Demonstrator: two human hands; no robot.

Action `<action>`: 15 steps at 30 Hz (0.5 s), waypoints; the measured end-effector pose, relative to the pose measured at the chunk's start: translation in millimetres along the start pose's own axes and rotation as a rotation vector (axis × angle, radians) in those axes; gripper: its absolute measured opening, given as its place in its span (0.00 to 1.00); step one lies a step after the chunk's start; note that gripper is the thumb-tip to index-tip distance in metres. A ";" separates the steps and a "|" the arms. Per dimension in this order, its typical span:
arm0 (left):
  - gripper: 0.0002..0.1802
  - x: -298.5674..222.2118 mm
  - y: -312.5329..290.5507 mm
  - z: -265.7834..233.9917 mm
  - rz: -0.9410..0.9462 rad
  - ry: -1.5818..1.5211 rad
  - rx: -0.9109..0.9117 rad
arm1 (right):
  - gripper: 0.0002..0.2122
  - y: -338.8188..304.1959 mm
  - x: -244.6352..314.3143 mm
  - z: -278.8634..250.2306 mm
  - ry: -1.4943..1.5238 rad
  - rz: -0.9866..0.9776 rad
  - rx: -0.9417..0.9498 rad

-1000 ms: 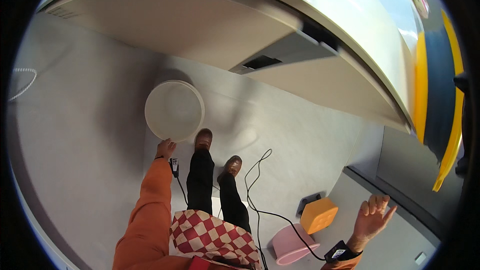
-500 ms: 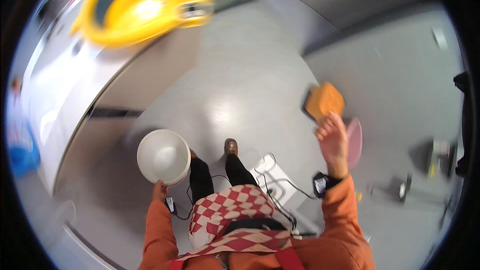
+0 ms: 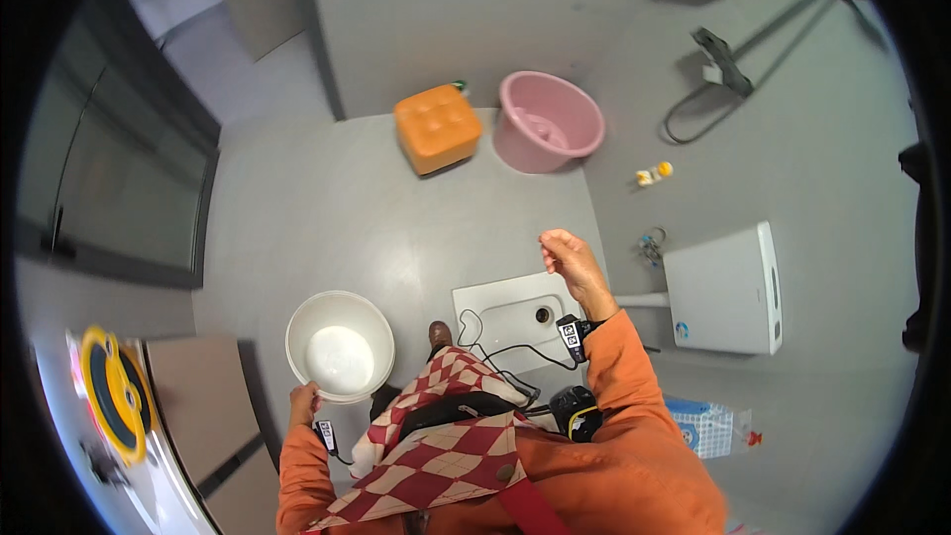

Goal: The person fills a bucket with water, adds detergent, and soaks a cloth. They then wipe the bathroom vanity, window, and walls with the damp cloth.

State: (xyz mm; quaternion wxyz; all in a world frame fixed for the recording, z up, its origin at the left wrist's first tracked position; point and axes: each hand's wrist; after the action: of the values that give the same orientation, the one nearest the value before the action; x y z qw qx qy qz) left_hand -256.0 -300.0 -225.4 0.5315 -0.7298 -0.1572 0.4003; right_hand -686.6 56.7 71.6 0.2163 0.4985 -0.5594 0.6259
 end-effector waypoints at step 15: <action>0.12 -376.5 -27.5 317.0 0.270 0.250 0.437 | 0.05 31.7 35.2 -175.7 0.264 -0.103 -0.535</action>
State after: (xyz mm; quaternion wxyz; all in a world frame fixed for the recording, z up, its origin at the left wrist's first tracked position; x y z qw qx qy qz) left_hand -726.0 -329.9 -79.9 0.6331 -0.6561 0.0983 0.3987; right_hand -794.3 198.7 108.3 0.4424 0.3657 -0.6454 0.5040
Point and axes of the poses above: each hand's wrist, its own y-axis towards the middle knuckle, its own z-axis out of the palm, x = y × z, and after that the axes turned 6 degrees about -y, right-handed
